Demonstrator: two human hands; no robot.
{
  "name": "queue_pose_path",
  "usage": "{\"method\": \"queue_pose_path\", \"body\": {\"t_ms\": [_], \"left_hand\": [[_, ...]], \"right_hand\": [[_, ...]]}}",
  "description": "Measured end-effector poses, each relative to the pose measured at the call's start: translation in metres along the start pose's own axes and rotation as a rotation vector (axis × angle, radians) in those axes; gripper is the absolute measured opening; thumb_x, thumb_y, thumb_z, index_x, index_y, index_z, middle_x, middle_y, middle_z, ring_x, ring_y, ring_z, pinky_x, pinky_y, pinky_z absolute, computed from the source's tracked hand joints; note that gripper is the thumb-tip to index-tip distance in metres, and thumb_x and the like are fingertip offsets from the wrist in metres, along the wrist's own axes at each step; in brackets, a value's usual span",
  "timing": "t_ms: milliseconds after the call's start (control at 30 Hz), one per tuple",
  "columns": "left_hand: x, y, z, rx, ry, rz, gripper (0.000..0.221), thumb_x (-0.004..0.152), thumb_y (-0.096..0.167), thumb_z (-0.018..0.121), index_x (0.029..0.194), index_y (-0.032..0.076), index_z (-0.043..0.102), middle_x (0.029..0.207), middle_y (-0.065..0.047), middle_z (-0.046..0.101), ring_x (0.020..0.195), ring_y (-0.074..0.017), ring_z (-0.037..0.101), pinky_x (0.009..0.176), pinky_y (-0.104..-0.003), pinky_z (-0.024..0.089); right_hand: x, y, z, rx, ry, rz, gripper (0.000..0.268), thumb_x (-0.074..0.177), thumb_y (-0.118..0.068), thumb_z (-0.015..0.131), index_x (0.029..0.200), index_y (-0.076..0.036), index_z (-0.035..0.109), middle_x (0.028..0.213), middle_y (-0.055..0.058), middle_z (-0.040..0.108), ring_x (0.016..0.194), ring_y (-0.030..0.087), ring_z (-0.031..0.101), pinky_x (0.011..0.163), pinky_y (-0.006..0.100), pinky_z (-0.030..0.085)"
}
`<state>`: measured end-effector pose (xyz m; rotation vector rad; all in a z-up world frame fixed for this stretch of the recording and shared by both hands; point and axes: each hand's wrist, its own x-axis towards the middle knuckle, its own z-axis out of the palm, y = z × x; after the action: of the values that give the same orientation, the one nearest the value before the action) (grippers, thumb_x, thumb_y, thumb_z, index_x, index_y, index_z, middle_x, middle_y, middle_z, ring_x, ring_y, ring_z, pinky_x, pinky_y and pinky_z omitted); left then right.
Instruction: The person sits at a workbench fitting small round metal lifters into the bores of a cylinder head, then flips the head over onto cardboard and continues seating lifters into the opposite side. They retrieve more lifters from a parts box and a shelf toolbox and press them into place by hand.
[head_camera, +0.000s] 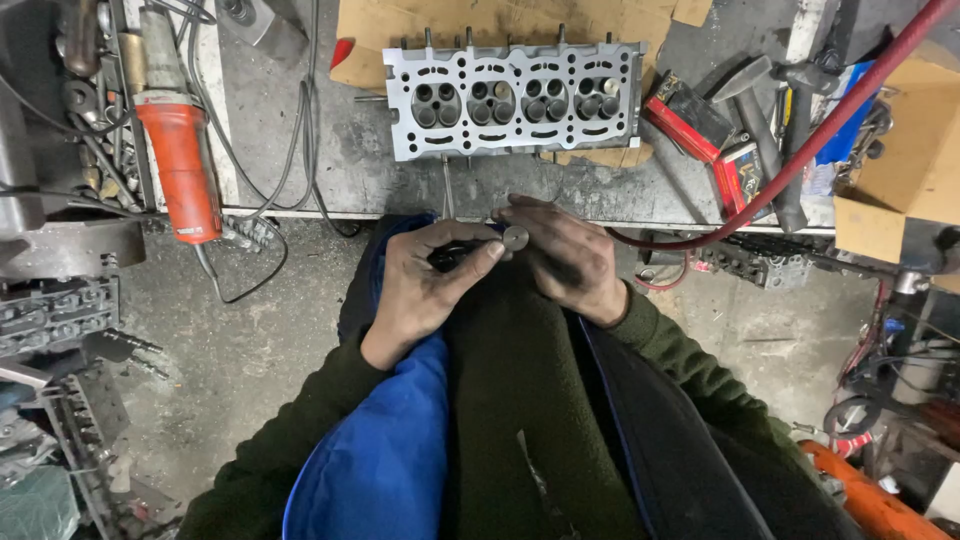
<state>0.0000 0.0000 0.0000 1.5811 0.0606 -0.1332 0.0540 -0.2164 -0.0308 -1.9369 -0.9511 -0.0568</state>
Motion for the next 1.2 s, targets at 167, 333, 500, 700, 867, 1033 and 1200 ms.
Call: {"method": "queue_pose_path", "body": {"t_ms": [167, 333, 500, 700, 867, 1033, 1200], "left_hand": [[0.004, -0.002, 0.000, 0.064, 0.015, 0.012, 0.021, 0.095, 0.022, 0.078, 0.107, 0.004, 0.078, 0.098, -0.009, 0.081, 0.086, -0.0137, 0.077, 0.080, -0.027, 0.060], [0.006, -0.003, 0.001, 0.022, 0.017, 0.031, 0.022, 0.096, 0.022, 0.078, 0.109, 0.005, 0.078, 0.100, -0.009, 0.081, 0.089, -0.0147, 0.077, 0.082, -0.027, 0.060], [0.010, -0.003, 0.001, 0.057, 0.024, 0.048, 0.022, 0.095, 0.023, 0.078, 0.109, 0.005, 0.078, 0.100, -0.009, 0.081, 0.087, -0.0144, 0.078, 0.080, -0.026, 0.060], [0.012, -0.007, 0.001, 0.059, 0.048, 0.018, 0.023, 0.094, 0.023, 0.078, 0.109, 0.005, 0.079, 0.099, -0.009, 0.081, 0.083, -0.0134, 0.077, 0.076, -0.025, 0.061], [0.012, -0.008, 0.000, 0.018, 0.038, 0.006, 0.022, 0.095, 0.021, 0.078, 0.109, 0.005, 0.079, 0.099, -0.009, 0.081, 0.085, -0.0123, 0.076, 0.078, -0.025, 0.060], [0.014, -0.004, -0.001, 0.036, 0.036, -0.002, 0.019, 0.095, 0.019, 0.078, 0.108, 0.004, 0.079, 0.097, -0.009, 0.081, 0.085, -0.0121, 0.077, 0.078, -0.025, 0.060], [0.013, 0.000, -0.002, -0.031, 0.032, 0.023, 0.019, 0.096, 0.017, 0.078, 0.110, 0.004, 0.078, 0.103, -0.009, 0.081, 0.091, -0.0128, 0.077, 0.083, -0.025, 0.060]], "right_hand": [[-0.009, 0.012, 0.010, 0.073, 0.054, 0.035, 0.034, 0.088, 0.008, 0.074, 0.121, 0.003, 0.070, 0.126, 0.017, 0.071, 0.119, 0.031, 0.072, 0.102, 0.038, 0.064], [0.001, 0.002, 0.003, 0.093, 0.039, 0.071, 0.036, 0.086, 0.010, 0.070, 0.122, 0.004, 0.070, 0.128, 0.018, 0.070, 0.126, 0.034, 0.069, 0.107, 0.041, 0.061], [-0.001, 0.007, 0.004, 0.096, 0.006, 0.093, 0.038, 0.085, 0.009, 0.068, 0.123, 0.005, 0.068, 0.129, 0.019, 0.070, 0.128, 0.035, 0.068, 0.112, 0.044, 0.057], [-0.002, 0.012, 0.005, 0.161, 0.019, 0.132, 0.035, 0.084, 0.009, 0.067, 0.119, 0.005, 0.070, 0.128, 0.020, 0.070, 0.123, 0.033, 0.070, 0.108, 0.042, 0.059], [0.005, 0.004, 0.003, 0.107, 0.033, 0.180, 0.030, 0.088, 0.008, 0.069, 0.118, 0.005, 0.071, 0.123, 0.017, 0.072, 0.121, 0.033, 0.071, 0.106, 0.041, 0.060], [-0.002, 0.016, 0.011, 0.106, 0.043, 0.131, 0.027, 0.088, 0.007, 0.069, 0.115, 0.003, 0.072, 0.122, 0.015, 0.073, 0.118, 0.031, 0.073, 0.105, 0.041, 0.061], [0.008, 0.002, 0.008, 0.189, 0.006, 0.281, 0.016, 0.095, 0.003, 0.070, 0.111, 0.004, 0.073, 0.116, 0.016, 0.076, 0.106, 0.028, 0.078, 0.090, 0.034, 0.065]]}}
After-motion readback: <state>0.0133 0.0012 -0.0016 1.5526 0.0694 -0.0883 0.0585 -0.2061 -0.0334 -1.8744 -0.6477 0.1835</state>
